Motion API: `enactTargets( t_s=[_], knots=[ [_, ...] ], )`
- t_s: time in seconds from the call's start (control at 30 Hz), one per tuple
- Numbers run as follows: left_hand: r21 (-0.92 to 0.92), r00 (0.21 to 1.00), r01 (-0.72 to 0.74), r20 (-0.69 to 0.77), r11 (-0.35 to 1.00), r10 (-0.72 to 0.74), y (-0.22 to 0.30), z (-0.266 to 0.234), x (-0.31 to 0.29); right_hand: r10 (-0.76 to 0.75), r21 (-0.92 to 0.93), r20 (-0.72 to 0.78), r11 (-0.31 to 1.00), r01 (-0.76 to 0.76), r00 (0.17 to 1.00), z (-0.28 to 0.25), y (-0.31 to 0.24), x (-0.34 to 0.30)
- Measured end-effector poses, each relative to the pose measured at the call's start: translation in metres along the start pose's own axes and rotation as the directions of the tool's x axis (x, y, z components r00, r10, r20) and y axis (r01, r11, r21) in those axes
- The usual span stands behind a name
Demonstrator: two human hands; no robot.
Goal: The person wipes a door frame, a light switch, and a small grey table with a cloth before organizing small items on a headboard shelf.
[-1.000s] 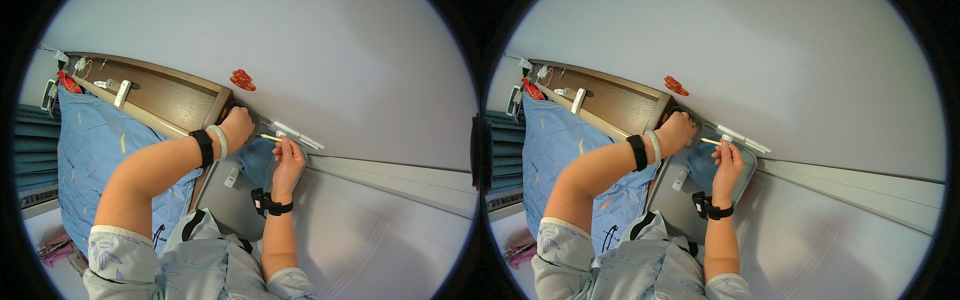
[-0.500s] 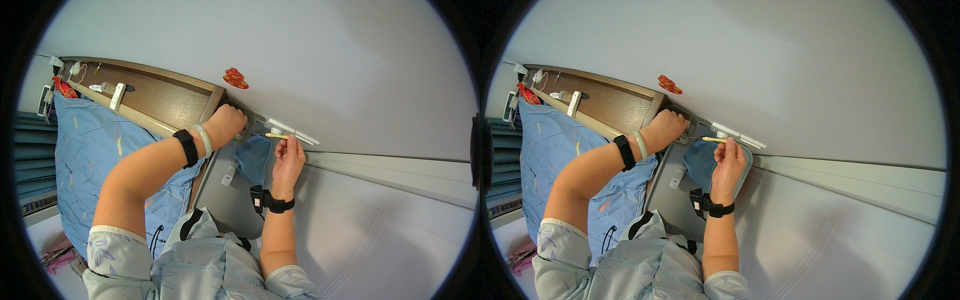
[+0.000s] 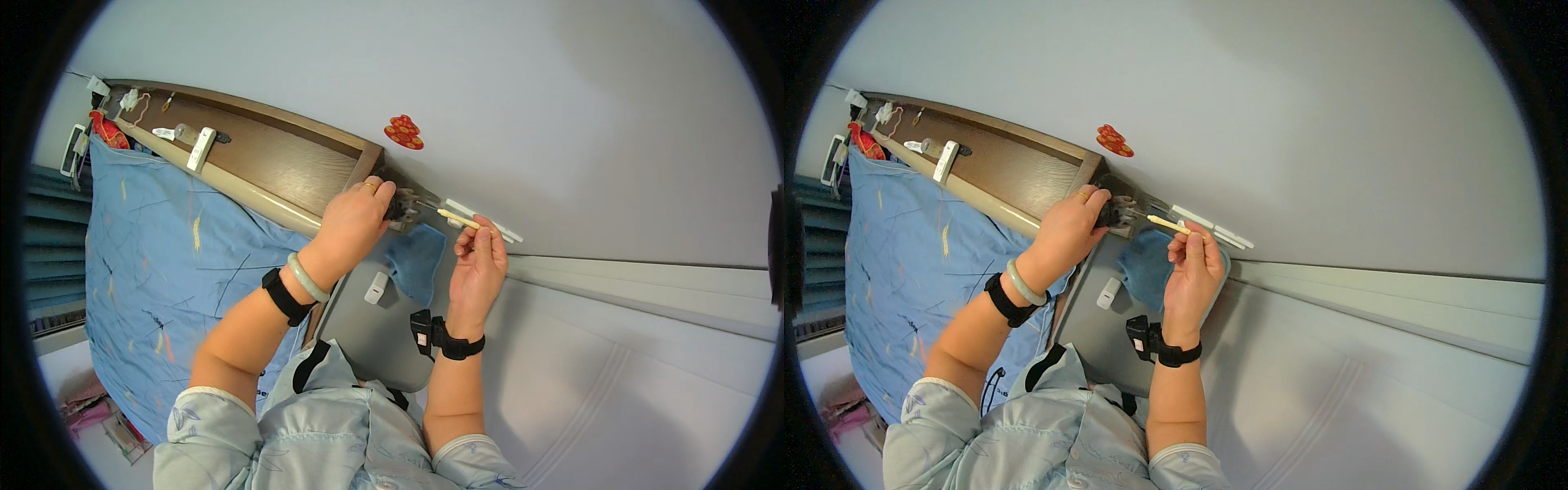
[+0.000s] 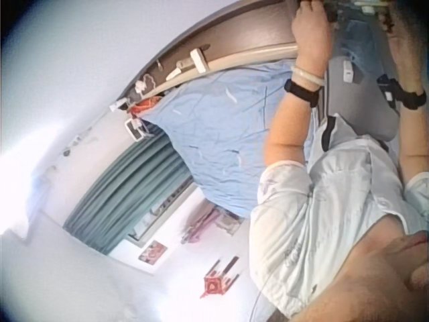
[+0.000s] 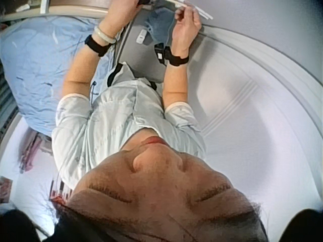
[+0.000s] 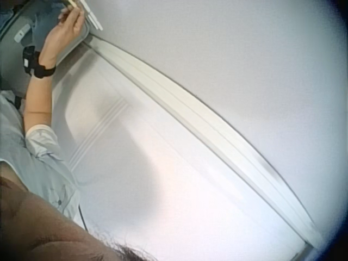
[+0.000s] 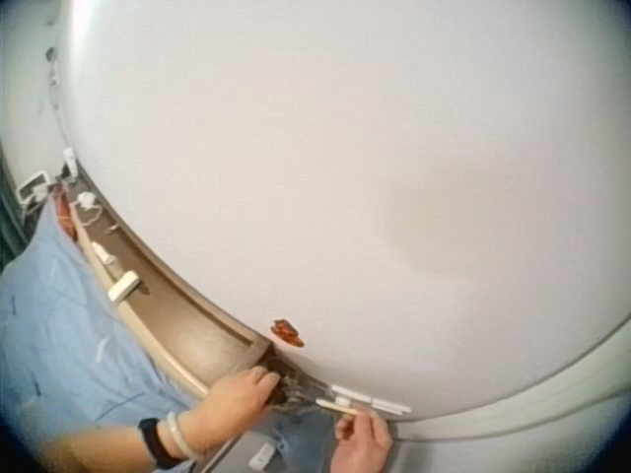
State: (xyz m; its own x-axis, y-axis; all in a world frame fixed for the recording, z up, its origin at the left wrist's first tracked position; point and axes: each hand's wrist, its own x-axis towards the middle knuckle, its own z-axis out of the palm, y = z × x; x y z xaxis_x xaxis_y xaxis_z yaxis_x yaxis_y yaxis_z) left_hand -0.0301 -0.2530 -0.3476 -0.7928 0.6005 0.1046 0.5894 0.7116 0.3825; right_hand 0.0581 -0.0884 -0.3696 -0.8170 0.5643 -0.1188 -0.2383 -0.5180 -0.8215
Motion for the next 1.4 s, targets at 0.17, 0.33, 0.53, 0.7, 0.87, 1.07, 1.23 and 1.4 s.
enactTargets(
  t_s=[0.17, 0.33, 0.53, 0.7, 0.87, 1.07, 1.23, 1.4],
  knots=[
    [-0.065, 0.996, 0.055, -0.068, 0.996, -0.060, -0.004, -0.007, -0.013, 0.008, -0.011, 0.018, 1.000, -0.008, 1.000, 0.011, -0.001, -0.005],
    [-0.084, 0.993, 0.075, -0.083, 0.994, -0.082, -0.006, -0.010, -0.018, -0.007, 0.011, 0.074, 1.000, 0.006, 0.997, 0.013, 0.003, -0.007],
    [-0.125, 0.992, 0.089, -0.081, 0.988, -0.099, 0.000, -0.012, -0.023, -0.090, -0.087, 0.137, 0.991, 0.103, 0.986, 0.022, 0.008, -0.010],
    [-0.177, 0.996, 0.060, -0.061, 0.982, -0.072, 0.008, -0.013, -0.027, -0.023, -0.128, 0.151, 0.991, 0.043, 0.988, 0.034, 0.005, -0.013],
    [-0.175, 0.996, 0.036, -0.071, 0.984, -0.049, 0.013, -0.011, -0.030, -0.016, -0.173, 0.104, 0.984, 0.034, 0.994, 0.039, 0.004, -0.012],
    [-0.192, 0.996, 0.041, -0.075, 0.981, -0.056, 0.017, -0.011, -0.036, -0.018, -0.178, 0.082, 0.984, 0.032, 0.996, 0.039, 0.007, -0.012],
    [-0.208, 0.996, 0.039, -0.071, 0.977, -0.055, 0.020, -0.015, -0.040, -0.032, -0.198, 0.055, 0.979, 0.042, 0.998, 0.041, 0.004, -0.012],
    [-0.216, 0.993, 0.028, -0.104, 0.976, -0.051, 0.021, -0.021, -0.044, -0.023, -0.147, 0.017, 0.989, 0.026, 1.000, 0.038, 0.002, -0.012]
  ],
)
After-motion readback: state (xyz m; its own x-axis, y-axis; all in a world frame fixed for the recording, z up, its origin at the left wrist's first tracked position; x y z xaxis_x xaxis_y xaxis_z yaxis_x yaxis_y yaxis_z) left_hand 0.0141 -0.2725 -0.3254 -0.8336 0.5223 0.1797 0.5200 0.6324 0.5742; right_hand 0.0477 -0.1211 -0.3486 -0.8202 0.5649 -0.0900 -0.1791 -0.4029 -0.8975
